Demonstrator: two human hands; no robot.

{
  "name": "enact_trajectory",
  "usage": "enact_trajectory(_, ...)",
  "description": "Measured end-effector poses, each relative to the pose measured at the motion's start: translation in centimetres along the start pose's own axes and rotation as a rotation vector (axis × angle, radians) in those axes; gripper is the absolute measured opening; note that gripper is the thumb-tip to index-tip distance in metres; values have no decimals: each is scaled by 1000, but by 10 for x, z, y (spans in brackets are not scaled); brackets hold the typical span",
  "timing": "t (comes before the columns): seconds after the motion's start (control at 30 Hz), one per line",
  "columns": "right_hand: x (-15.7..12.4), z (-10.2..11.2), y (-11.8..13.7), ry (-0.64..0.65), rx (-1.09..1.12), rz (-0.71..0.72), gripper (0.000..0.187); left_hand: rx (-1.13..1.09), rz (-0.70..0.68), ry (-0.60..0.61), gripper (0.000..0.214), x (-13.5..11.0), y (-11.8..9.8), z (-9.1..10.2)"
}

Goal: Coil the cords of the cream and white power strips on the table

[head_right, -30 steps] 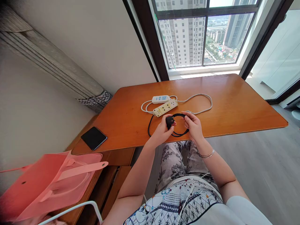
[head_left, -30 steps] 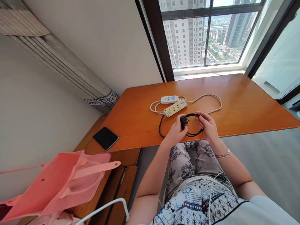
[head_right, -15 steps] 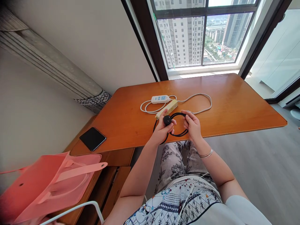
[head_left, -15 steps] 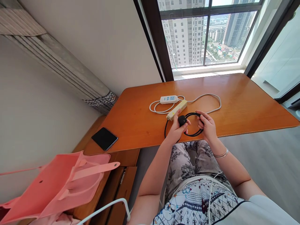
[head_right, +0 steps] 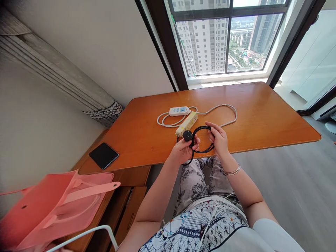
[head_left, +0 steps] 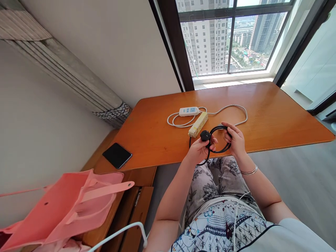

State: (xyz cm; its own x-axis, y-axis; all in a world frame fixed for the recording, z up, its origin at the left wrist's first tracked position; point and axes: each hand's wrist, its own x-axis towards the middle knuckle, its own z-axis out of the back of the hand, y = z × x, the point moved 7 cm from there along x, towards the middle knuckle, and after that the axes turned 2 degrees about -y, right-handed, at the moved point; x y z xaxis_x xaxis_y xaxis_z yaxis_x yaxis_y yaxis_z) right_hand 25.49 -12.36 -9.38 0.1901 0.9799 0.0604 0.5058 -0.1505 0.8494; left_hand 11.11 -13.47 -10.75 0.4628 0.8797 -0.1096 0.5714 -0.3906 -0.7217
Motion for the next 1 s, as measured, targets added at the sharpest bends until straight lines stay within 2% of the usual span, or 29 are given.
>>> enact_trajectory(0.17, -3, -6, 3, 84, -93, 17, 40, 7, 5, 50, 20, -2, 0, -7)
enact_trajectory(0.33, -3, -13, 3, 190, -162, -5, 40, 8, -32, -13, 17, -3, -2, -9)
enact_trajectory(0.47, -3, -15, 0, 247, -55, -138, 37, -13, -36, -66, 12, -2, -2, -9)
enact_trajectory(0.6, -7, -16, -5, 247, 162, -208, 35, -105, -60, -118, 4, -2, -9, -9)
enact_trajectory(0.77, -20, -14, -31, 236, 233, -350, 31, -204, -137, -198, 5, -4, -22, -8)
enact_trajectory(1.0, -28, -19, -33, 236, 305, -349, 33, -159, -116, -265, 5, -6, -17, -7)
